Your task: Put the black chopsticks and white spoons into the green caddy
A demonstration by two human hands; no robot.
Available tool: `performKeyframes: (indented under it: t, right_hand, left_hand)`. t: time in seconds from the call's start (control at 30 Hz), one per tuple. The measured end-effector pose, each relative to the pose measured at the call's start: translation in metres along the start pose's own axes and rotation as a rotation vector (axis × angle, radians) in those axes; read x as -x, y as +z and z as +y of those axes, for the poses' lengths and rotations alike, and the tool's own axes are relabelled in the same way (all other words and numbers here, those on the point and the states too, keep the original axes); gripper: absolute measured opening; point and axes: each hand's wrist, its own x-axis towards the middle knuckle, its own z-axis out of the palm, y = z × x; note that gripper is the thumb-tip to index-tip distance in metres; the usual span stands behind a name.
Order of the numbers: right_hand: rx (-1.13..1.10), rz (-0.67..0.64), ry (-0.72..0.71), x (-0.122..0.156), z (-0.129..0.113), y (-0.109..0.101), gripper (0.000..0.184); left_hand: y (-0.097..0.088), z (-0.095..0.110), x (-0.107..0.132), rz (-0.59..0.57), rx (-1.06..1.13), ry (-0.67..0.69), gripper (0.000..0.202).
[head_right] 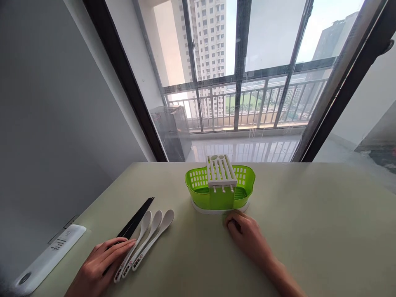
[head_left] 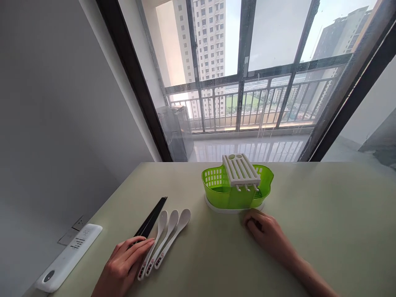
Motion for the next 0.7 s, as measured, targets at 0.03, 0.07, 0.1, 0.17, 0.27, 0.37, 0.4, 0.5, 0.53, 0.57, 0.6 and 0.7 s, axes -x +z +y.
performKeyframes:
  t: [0.03, 0.07, 0.1, 0.17, 0.27, 0.37, 0.4, 0.5, 0.53, 0.57, 0.6, 0.7]
  right_hand:
    - [-0.002, -0.003, -0.001, 0.0, 0.001, 0.0, 0.022]
    - [-0.003, -0.006, -0.002, 0.0, 0.001, 0.0, 0.023]
    - [-0.004, -0.008, -0.003, 0.0, 0.002, 0.001, 0.022]
    - [-0.005, -0.012, -0.002, 0.0, 0.003, 0.001, 0.023]
    - [-0.007, -0.005, -0.002, -0.001, 0.002, 0.002, 0.023]
    - [-0.015, 0.002, -0.014, -0.001, 0.0, 0.001, 0.023]
    - [-0.014, 0.003, -0.017, -0.001, 0.0, 0.001, 0.023]
    - [-0.011, 0.001, -0.014, -0.002, 0.0, 0.001, 0.024]
    - [-0.013, 0.003, -0.013, -0.002, 0.001, 0.001, 0.024]
    - [-0.015, 0.005, -0.013, -0.002, 0.001, 0.002, 0.024]
    - [-0.019, 0.006, -0.015, -0.002, 0.001, 0.002, 0.024]
    - [-0.026, 0.014, -0.029, -0.003, 0.001, 0.003, 0.023]
  left_hand:
    - [-0.001, -0.001, 0.001, -0.002, -0.003, 0.0, 0.039]
    - [-0.002, -0.002, 0.002, 0.014, -0.006, -0.006, 0.039]
    - [-0.002, -0.003, 0.002, 0.041, -0.013, -0.009, 0.04]
    - [-0.004, 0.0, -0.004, 0.113, -0.04, -0.01, 0.04]
    - [-0.005, 0.015, -0.026, 0.231, -0.054, -0.025, 0.036]
    - [-0.002, 0.048, -0.064, 0.327, 0.014, -0.017, 0.033]
    - [0.0, 0.062, -0.079, 0.34, 0.035, 0.007, 0.032]
    - [0.005, 0.108, -0.125, 0.325, 0.107, 0.109, 0.033]
    - [0.007, 0.123, -0.14, 0.303, 0.129, 0.154, 0.035]
    - [0.008, 0.137, -0.155, 0.284, 0.147, 0.193, 0.036]
    - [0.01, 0.151, -0.168, 0.257, 0.158, 0.234, 0.038]
    - [0.019, 0.185, -0.203, 0.219, 0.168, 0.297, 0.05]
